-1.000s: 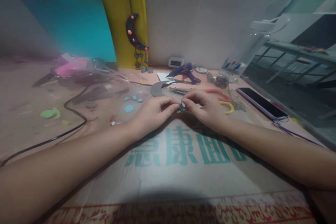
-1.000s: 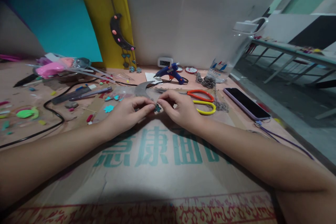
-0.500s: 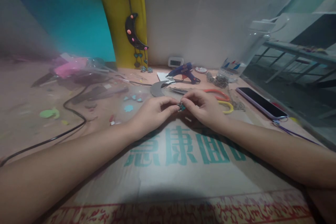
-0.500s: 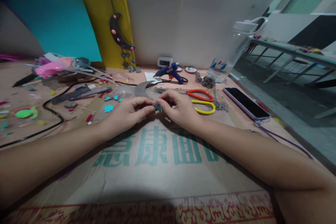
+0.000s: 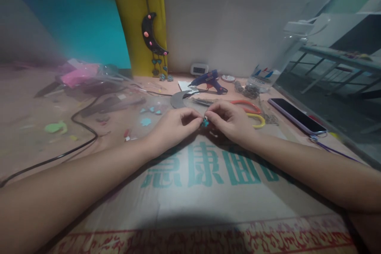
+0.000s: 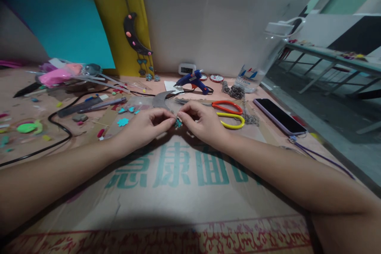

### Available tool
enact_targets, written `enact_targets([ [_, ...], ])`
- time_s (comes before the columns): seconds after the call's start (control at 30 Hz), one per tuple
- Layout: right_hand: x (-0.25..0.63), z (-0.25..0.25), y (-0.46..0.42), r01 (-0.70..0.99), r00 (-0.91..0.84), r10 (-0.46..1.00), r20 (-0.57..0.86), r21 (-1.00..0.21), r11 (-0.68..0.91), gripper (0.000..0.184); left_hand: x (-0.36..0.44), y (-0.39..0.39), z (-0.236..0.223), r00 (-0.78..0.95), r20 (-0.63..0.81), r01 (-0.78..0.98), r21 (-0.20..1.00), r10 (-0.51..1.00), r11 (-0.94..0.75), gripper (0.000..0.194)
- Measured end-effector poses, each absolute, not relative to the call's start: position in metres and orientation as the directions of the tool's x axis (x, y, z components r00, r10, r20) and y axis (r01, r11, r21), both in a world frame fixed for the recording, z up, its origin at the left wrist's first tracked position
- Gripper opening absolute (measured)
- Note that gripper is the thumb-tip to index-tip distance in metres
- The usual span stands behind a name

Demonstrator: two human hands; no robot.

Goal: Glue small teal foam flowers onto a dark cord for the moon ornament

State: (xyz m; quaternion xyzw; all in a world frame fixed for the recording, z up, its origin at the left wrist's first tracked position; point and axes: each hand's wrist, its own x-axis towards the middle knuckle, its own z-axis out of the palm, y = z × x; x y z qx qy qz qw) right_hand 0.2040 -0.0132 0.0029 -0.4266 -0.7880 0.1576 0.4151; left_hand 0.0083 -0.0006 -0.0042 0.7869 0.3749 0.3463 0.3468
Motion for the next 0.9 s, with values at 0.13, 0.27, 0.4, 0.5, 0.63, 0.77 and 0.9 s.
enact_targets([
  [0.13,0.2040,0.0060,-0.0143,0.594,-0.325,0.767,0.554,-0.511,0.621,0.011,0.0085,-0.0021,-0.0015,0.472,0.290,0.382,0.784,0.833,-0.489,0.024],
  [0.27,0.2033,0.0060,-0.0144,0.602,-0.325,0.756,0.568,-0.492,0.629,0.011,0.0077,-0.0007,-0.0033,0.488,0.311,0.365,0.776,0.815,-0.515,0.026],
  [0.4,0.2029,0.0033,-0.0134,0.556,-0.291,0.799,0.526,-0.587,0.588,0.012,0.0062,0.0013,-0.0070,0.496,0.276,0.342,0.809,0.823,-0.477,0.030],
  [0.5,0.2030,0.0014,-0.0129,0.526,-0.279,0.820,0.499,-0.635,0.565,0.012,0.0061,0.0008,-0.0063,0.492,0.242,0.325,0.840,0.836,-0.434,0.033],
  [0.63,0.2027,0.0010,-0.0134,0.518,-0.284,0.820,0.496,-0.641,0.567,0.011,0.0083,-0.0017,-0.0027,0.482,0.212,0.299,0.873,0.850,-0.386,0.033],
  [0.77,0.2019,0.0025,-0.0142,0.521,-0.305,0.812,0.497,-0.627,0.579,0.011,0.0108,-0.0035,-0.0014,0.464,0.189,0.319,0.876,0.865,-0.362,0.028],
  [0.9,0.2017,0.0036,-0.0146,0.537,-0.306,0.816,0.490,-0.619,0.573,0.012,0.0111,-0.0030,-0.0024,0.451,0.197,0.331,0.869,0.871,-0.368,0.024],
])
